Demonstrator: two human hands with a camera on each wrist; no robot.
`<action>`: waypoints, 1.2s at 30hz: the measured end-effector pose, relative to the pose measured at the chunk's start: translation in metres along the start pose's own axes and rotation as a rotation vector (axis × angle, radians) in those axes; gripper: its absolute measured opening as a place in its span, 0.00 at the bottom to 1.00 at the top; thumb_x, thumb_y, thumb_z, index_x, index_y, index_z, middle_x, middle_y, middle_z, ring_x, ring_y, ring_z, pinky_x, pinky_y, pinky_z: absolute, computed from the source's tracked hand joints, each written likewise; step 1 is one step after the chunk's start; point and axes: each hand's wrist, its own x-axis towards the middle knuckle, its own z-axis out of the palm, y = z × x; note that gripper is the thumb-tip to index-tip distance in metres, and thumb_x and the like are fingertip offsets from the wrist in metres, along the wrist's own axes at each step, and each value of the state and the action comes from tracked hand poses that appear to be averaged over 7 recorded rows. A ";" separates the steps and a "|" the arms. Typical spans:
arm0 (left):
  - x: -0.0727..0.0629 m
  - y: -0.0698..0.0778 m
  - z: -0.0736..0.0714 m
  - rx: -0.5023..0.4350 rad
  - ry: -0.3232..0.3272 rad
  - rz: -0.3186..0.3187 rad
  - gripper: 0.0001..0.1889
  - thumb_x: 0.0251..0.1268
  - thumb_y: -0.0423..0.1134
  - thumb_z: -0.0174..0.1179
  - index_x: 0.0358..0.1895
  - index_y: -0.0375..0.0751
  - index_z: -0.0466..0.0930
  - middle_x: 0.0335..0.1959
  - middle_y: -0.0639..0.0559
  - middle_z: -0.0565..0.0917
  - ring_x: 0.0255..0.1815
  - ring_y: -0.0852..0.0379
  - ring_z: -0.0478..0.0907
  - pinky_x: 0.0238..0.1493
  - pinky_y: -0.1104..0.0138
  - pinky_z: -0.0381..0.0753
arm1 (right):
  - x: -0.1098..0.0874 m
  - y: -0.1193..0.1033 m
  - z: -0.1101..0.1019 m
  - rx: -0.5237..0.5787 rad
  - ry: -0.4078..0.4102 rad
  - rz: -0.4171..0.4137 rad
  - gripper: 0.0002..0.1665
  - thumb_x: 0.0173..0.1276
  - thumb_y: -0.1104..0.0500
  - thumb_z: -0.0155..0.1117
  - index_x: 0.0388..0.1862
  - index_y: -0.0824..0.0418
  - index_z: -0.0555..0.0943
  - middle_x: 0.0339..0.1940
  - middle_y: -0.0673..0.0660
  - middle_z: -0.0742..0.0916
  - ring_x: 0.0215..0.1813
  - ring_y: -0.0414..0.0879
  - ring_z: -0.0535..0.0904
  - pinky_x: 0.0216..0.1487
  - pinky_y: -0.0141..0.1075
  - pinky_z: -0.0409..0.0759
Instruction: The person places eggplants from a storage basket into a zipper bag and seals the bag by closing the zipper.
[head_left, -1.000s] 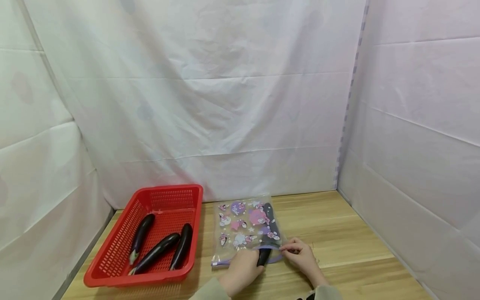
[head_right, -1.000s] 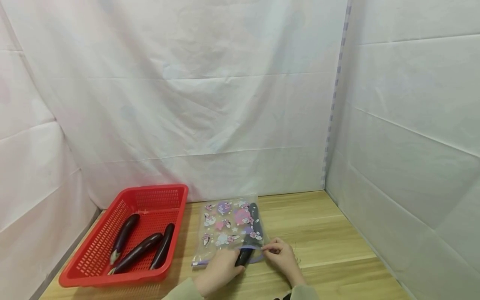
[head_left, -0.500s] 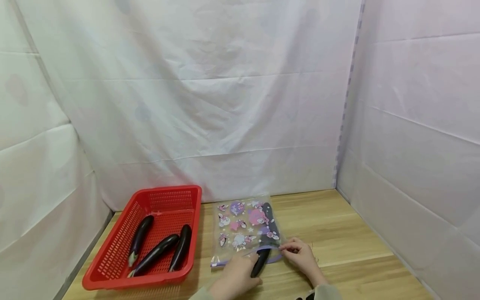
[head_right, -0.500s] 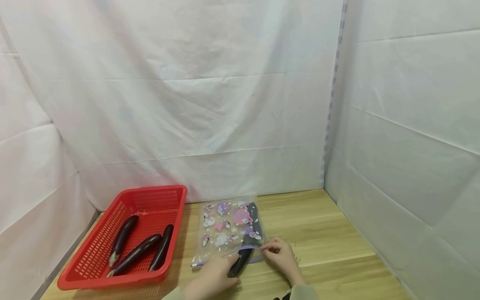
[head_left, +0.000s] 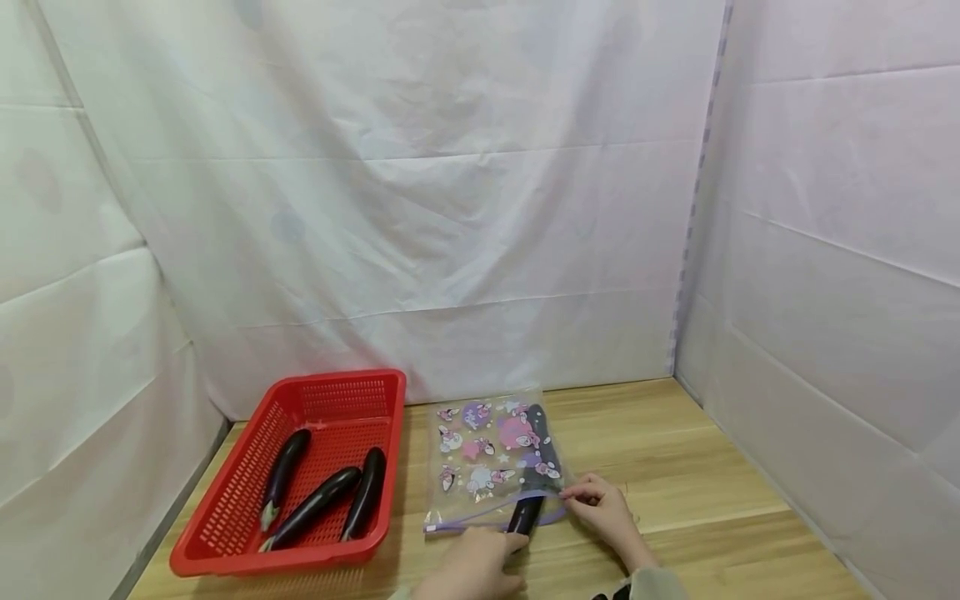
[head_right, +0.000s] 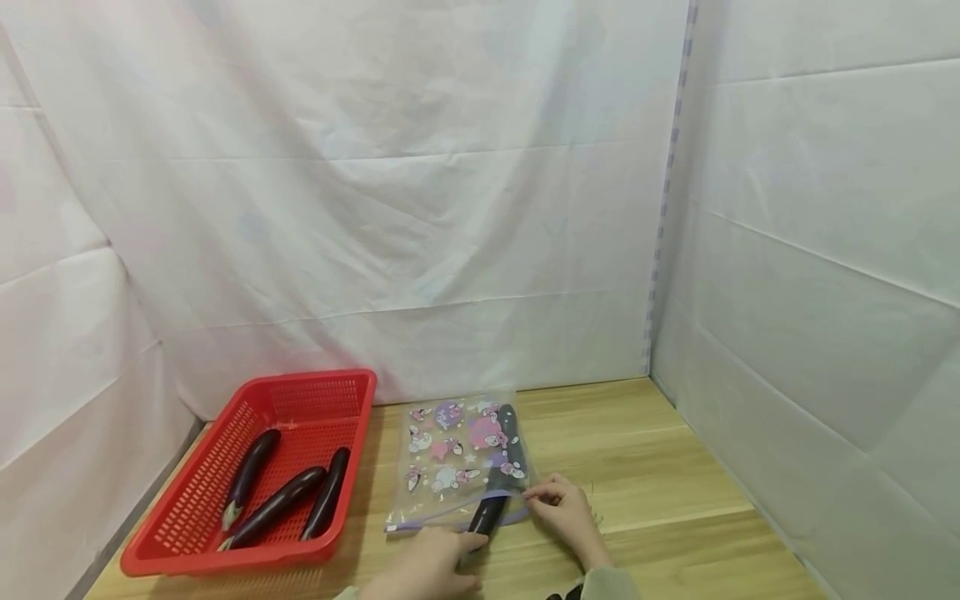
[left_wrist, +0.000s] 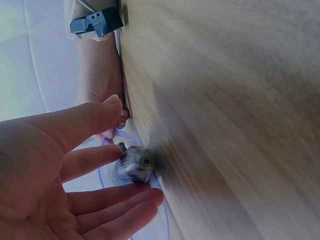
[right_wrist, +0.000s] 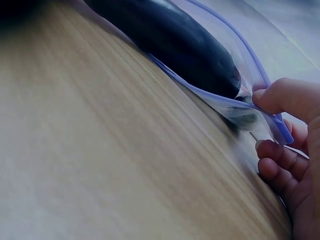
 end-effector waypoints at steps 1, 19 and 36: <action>0.001 0.000 0.000 0.002 0.003 0.001 0.25 0.51 0.49 0.71 0.55 0.49 0.83 0.29 0.65 0.79 0.25 0.68 0.69 0.29 0.71 0.72 | 0.000 0.000 0.000 -0.001 0.000 0.001 0.06 0.54 0.74 0.69 0.31 0.68 0.87 0.30 0.61 0.83 0.29 0.39 0.74 0.29 0.31 0.74; 0.014 0.008 0.013 0.209 0.116 0.001 0.38 0.49 0.54 0.70 0.65 0.42 0.75 0.48 0.43 0.82 0.40 0.56 0.79 0.39 0.64 0.78 | 0.002 0.039 0.004 -0.001 0.024 0.054 0.11 0.53 0.70 0.72 0.30 0.55 0.89 0.30 0.50 0.84 0.29 0.38 0.75 0.30 0.30 0.74; 0.029 0.014 0.021 0.246 0.124 -0.068 0.45 0.47 0.57 0.70 0.69 0.37 0.68 0.51 0.39 0.78 0.46 0.49 0.77 0.41 0.59 0.80 | 0.003 0.040 0.003 0.010 0.007 0.093 0.09 0.55 0.71 0.71 0.31 0.57 0.89 0.31 0.52 0.83 0.29 0.37 0.75 0.30 0.31 0.75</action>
